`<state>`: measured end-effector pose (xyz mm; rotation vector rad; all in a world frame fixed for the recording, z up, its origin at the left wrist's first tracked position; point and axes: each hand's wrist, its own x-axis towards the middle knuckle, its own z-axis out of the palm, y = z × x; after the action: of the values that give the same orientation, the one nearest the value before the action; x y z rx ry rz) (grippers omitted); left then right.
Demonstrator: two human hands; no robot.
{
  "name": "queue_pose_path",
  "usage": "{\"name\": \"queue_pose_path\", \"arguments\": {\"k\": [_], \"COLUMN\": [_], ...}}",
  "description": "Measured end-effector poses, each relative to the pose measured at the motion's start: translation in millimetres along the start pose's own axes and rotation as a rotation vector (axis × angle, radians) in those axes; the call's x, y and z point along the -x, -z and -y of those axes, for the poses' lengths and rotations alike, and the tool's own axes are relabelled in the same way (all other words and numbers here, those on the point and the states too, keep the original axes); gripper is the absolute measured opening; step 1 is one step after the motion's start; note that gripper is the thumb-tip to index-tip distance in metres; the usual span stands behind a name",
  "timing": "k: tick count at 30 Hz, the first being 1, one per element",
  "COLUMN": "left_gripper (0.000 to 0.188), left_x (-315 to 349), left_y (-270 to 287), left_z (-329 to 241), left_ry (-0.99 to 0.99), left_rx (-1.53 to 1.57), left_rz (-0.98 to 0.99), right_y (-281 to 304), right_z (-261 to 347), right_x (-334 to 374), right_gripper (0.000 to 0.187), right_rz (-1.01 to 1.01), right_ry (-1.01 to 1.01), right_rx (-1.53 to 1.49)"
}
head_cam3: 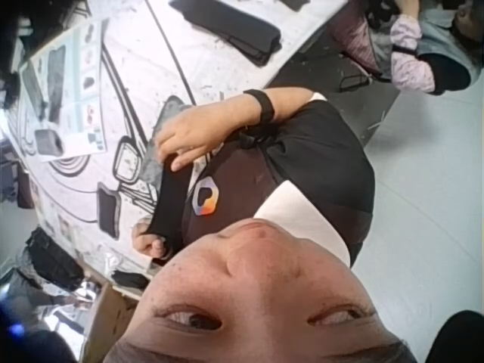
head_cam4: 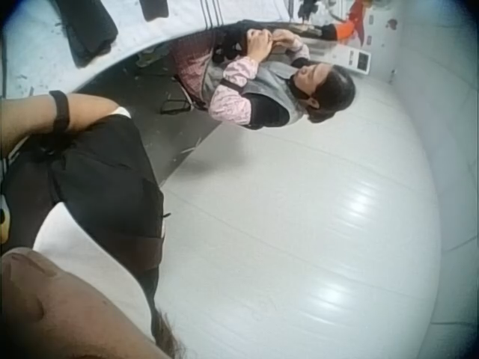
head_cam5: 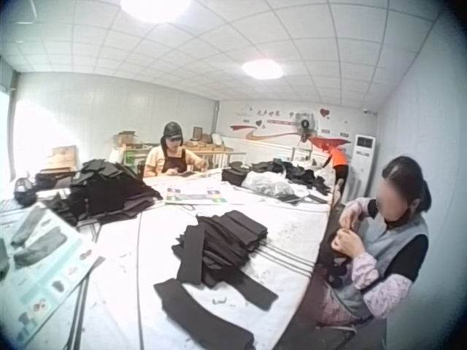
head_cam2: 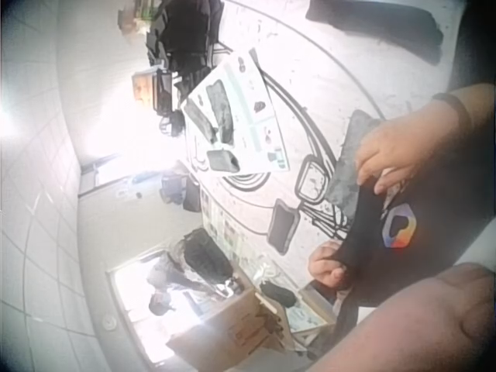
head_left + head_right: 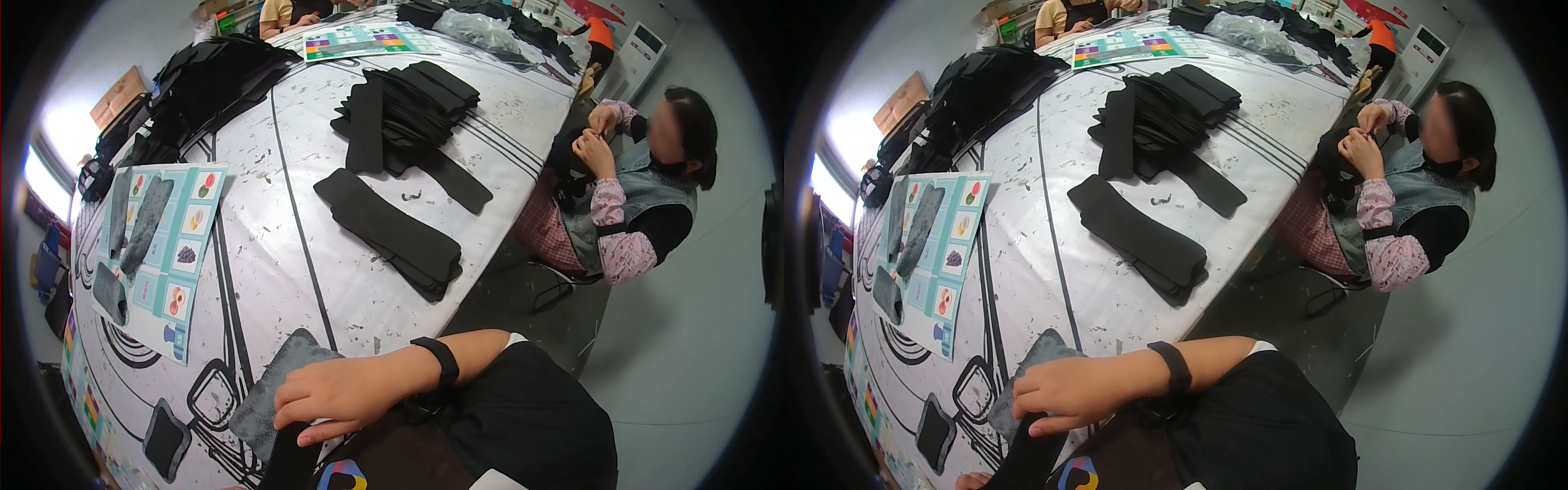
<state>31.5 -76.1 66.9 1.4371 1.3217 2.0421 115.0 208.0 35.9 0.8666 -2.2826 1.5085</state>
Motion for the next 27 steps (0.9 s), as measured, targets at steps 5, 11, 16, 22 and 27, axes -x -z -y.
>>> {"name": "queue_pose_path", "arguments": {"k": [5,11,16,22,27], "left_gripper": [0.034,0.034,0.033,0.034,0.034], "left_x": [5.6,6.4,5.6,4.4,2.0], "left_y": [0.3,-0.5,1.1,-1.6,-2.2], "left_z": [-2.9,-3.8,-2.4,-2.9,-3.9], "left_ry": [0.039,0.055,0.052,0.044,0.054], "left_rx": [-0.021,-0.001,0.002,0.022,0.028], "left_rz": [-0.021,-0.018,-0.011,-0.025,-0.023], "right_y": [-2.2,-4.6,-4.1,-3.7,-3.9], "right_z": [-0.5,-2.2,-2.1,-1.3,-1.8], "right_x": [0.1,0.7,0.5,-0.1,-0.8], "right_gripper": [0.028,0.027,0.026,0.026,0.026], "right_rz": [-0.004,-0.015,-0.012,-0.015,-0.028], "right_ry": [0.011,0.018,0.019,0.025,0.033], "right_rx": [0.000,-0.014,-0.022,-0.031,-0.037]}}
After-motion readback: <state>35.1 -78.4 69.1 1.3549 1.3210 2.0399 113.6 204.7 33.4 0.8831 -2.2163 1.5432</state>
